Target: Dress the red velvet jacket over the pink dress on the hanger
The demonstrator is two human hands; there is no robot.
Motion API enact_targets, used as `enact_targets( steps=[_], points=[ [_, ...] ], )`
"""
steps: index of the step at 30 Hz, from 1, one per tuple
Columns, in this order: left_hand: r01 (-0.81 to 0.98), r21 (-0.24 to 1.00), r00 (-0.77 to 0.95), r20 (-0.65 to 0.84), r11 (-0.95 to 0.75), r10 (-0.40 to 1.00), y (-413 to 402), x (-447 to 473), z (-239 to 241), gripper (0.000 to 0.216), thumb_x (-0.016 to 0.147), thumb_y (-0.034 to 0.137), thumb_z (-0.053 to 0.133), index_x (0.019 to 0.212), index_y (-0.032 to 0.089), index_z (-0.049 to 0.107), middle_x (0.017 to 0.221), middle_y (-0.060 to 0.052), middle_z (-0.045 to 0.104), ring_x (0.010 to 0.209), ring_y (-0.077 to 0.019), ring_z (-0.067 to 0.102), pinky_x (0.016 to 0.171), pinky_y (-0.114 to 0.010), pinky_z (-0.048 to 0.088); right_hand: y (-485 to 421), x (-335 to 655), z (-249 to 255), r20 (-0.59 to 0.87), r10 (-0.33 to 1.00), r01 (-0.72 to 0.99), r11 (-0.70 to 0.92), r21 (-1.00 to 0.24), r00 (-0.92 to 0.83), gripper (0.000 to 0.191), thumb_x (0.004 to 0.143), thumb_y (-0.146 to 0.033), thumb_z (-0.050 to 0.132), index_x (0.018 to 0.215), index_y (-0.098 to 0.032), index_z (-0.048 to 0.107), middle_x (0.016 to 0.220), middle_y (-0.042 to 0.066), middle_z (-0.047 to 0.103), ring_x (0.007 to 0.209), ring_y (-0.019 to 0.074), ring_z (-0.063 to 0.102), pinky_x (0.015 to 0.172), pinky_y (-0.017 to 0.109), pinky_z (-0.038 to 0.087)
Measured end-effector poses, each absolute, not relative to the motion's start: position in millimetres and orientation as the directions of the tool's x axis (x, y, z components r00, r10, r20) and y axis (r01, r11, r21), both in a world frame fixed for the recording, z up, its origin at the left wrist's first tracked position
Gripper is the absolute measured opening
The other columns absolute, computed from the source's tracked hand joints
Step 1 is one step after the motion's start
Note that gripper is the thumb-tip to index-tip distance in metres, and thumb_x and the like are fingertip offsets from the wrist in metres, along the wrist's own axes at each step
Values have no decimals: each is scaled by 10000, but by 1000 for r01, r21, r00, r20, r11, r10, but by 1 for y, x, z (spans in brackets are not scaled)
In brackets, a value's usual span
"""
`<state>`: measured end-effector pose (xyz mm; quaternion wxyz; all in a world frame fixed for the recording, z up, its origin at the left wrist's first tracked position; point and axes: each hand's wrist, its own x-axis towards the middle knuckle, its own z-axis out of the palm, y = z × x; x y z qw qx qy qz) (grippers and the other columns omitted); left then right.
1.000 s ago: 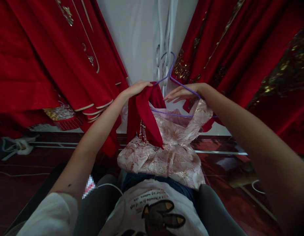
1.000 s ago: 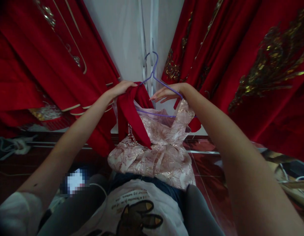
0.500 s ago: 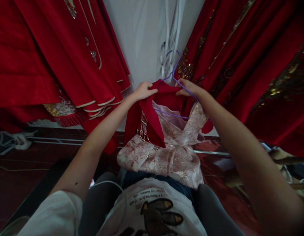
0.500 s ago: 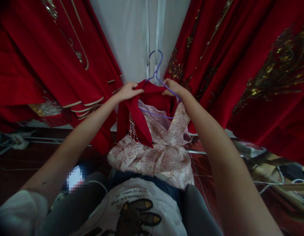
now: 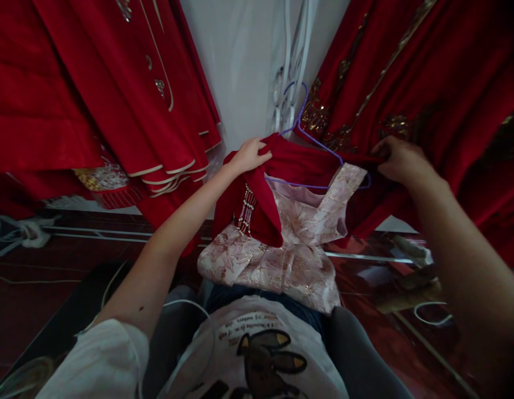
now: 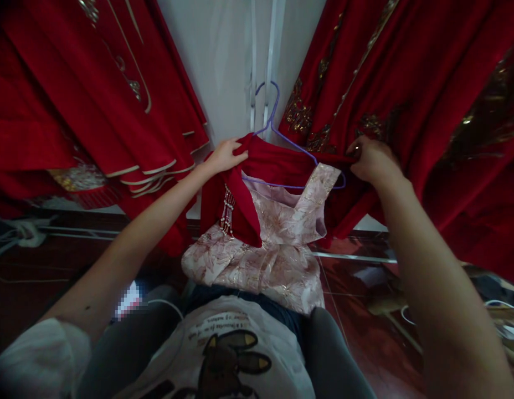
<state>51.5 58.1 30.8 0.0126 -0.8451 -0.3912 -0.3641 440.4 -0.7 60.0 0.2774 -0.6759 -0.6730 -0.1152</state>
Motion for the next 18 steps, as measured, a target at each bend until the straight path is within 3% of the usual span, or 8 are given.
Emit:
enact_targets(
  steps=[3, 5, 8, 11, 14, 18],
  points=[
    [684, 260, 421, 622, -681, 660, 58, 50, 30, 239, 850, 304, 547, 661, 161, 574, 811, -71, 606, 805, -186, 588, 840, -317, 457, -27, 441, 67, 500, 861, 974, 31, -224, 88, 408, 546, -13, 656, 881, -240, 606, 760, 49, 631, 664, 180, 525, 671, 355, 412],
    [696, 252, 415, 624, -673, 663, 56, 50, 29, 228, 856, 293, 546, 679, 156, 589, 837, -87, 604, 875, -212, 593, 880, -346, 454, -47, 432, 68, 515, 855, 953, 103, -284, 61, 389, 587, -96, 719, 926, -256, 619, 789, 42, 650, 685, 185, 560, 686, 352, 428],
    [724, 223, 356, 690, -653, 630, 48, 55, 26, 198, 862, 304, 556, 758, 153, 630, 1011, -134, 596, 1080, -273, 544, 968, -410, 422, -68, 414, 57, 521, 853, 907, 195, -373, 31, 354, 703, -161, 640, 1037, -278, 627, 856, 48, 666, 673, 184, 567, 668, 348, 445],
    [779, 197, 242, 781, -595, 576, 30, 57, 19, 210, 889, 344, 531, 888, 173, 653, 1213, -145, 538, 1217, -304, 459, 1024, -453, 383, -72, 401, 36, 612, 789, 861, 269, -432, 61, 409, 733, -180, 595, 1135, -256, 573, 989, 82, 658, 791, 210, 602, 729, 355, 467],
    [824, 212, 181, 780, -525, 600, 11, 53, 12, 249, 923, 337, 474, 1062, 189, 619, 1221, -130, 558, 1191, -286, 495, 1011, -418, 397, -65, 394, 14, 701, 712, 809, 384, -445, 48, 423, 738, -173, 574, 1155, -225, 523, 1093, 121, 625, 929, 226, 606, 792, 341, 484],
    [878, 174, 221, 679, -445, 700, -8, 45, 6, 294, 948, 295, 412, 1175, 178, 557, 1136, -118, 634, 1062, -252, 595, 921, -344, 442, -53, 381, -6, 742, 669, 756, 472, -453, 27, 312, 775, -229, 585, 1082, -240, 531, 1066, 89, 631, 965, 234, 614, 869, 368, 490]
  ],
)
